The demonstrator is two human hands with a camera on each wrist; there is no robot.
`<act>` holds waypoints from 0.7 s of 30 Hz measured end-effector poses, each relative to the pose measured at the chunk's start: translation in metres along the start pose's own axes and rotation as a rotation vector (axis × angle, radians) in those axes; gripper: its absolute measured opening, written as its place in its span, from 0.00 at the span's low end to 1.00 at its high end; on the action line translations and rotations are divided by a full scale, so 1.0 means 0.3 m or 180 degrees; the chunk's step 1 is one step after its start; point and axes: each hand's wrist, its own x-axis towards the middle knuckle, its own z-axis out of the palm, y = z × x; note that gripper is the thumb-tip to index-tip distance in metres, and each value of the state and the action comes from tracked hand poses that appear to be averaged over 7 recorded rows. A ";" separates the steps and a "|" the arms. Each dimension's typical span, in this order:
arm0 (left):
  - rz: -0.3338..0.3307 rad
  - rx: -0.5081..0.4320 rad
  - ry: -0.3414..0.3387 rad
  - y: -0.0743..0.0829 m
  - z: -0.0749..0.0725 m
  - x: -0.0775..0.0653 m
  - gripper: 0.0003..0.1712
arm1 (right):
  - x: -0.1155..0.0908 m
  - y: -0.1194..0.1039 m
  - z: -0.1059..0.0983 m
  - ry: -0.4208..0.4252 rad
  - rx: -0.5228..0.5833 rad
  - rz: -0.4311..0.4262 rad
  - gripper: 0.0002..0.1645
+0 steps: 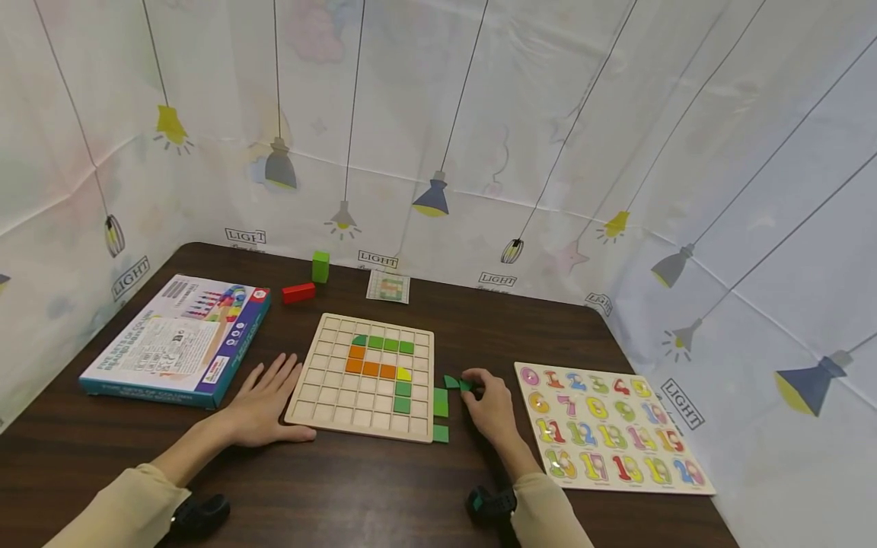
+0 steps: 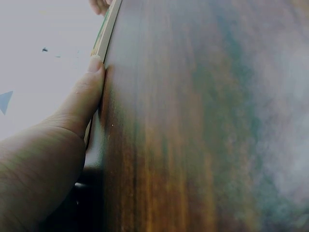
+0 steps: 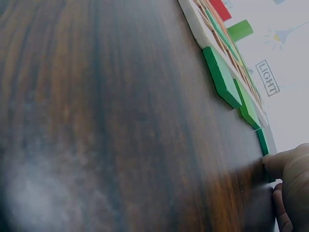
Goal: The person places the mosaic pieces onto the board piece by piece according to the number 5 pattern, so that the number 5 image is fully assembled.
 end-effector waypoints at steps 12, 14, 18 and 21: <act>-0.0014 0.0049 -0.0012 -0.014 0.015 0.008 0.71 | -0.014 0.011 0.000 -0.0011 -0.0032 -0.0134 0.16; -0.0015 0.0071 -0.0008 -0.017 0.017 0.008 0.72 | -0.015 0.011 -0.001 -0.0010 -0.0035 -0.0162 0.16; -0.0011 0.0080 -0.0004 -0.018 0.018 0.012 0.72 | -0.015 0.008 -0.006 0.0066 -0.0049 -0.0251 0.17; -0.0019 0.0101 -0.0022 -0.014 0.015 0.013 0.72 | -0.018 0.002 -0.009 0.0123 -0.0053 -0.0344 0.17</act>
